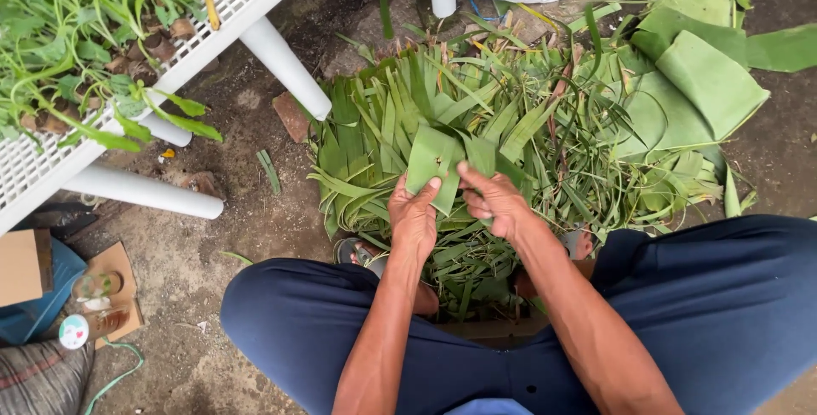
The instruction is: Tearing banana leaves into thin strips, bundling them together, and trimming the ends with a knife.
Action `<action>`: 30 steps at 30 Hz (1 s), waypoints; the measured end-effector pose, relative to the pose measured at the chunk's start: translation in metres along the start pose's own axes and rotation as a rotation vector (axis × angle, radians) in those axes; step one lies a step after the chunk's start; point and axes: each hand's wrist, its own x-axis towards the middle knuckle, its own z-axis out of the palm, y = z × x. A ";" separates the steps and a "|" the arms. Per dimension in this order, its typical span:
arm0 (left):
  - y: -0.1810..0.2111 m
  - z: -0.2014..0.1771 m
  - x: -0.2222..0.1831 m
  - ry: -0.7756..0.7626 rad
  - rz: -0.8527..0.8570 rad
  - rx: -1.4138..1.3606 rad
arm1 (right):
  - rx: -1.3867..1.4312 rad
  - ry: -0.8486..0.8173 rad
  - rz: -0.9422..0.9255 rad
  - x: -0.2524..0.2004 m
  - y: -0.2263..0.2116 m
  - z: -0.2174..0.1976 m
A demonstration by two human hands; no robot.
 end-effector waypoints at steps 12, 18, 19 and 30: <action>0.009 0.005 -0.006 0.023 0.045 -0.065 | 0.285 0.367 -0.270 0.002 -0.040 -0.044; 0.005 0.016 -0.015 -0.037 0.001 0.033 | 0.317 0.311 -0.312 -0.002 -0.051 -0.058; 0.007 0.016 -0.016 -0.035 0.000 0.033 | 0.318 0.311 -0.310 -0.008 -0.059 -0.058; 0.000 0.008 -0.014 -0.113 -0.021 -0.027 | 0.109 0.078 -0.493 -0.043 -0.055 0.005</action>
